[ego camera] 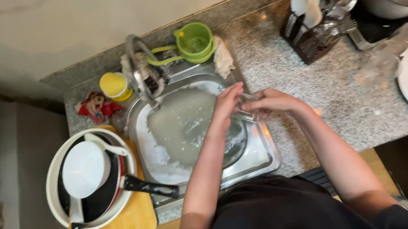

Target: The person washes various kitchen items in a sink under running water. They clean a glass, a white bowl, a ladle, a knife, a wooden spatula, a frying pan, and several plates, placing each item aside after rinsing.

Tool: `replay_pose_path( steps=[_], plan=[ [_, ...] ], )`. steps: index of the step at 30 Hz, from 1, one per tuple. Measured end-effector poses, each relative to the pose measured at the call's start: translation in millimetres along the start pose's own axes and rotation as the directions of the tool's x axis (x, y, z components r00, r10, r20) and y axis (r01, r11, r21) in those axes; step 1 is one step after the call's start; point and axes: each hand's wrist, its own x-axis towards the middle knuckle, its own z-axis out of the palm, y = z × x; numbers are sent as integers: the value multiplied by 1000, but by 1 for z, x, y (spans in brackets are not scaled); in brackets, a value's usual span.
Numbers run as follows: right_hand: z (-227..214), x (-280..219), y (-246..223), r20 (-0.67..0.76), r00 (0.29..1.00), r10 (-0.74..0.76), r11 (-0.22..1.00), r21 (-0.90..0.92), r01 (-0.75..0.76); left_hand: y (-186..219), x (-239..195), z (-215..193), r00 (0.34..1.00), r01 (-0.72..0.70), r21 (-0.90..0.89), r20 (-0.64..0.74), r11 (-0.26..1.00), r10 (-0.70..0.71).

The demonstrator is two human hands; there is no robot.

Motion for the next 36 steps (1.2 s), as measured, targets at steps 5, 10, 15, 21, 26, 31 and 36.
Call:
replay_pose_path(
  steps=[5,10,15,21,26,31,36],
  plan=[
    [-33,-2,9,-27,978,-207,978,11,207,46,2,66,913,-357,70,-183,931,364],
    [-56,66,48,-278,905,-322,939,27,343,29,60,70,834,-445,-61,-392,893,388],
    [-63,110,46,-461,826,-325,937,-39,347,-3,84,79,874,-424,-129,-318,896,368],
    [-54,90,6,-507,790,-344,922,-26,385,20,62,88,858,-458,-98,-308,883,411],
    [-53,107,18,-512,770,-381,900,-17,435,27,65,88,846,-477,-86,-313,874,431],
    [-37,59,-3,-504,736,-452,866,-50,498,28,46,91,806,-477,-4,-402,879,436],
    [13,18,-4,-661,257,-705,577,-325,749,15,-11,97,685,-582,41,-513,812,517]
  ],
)
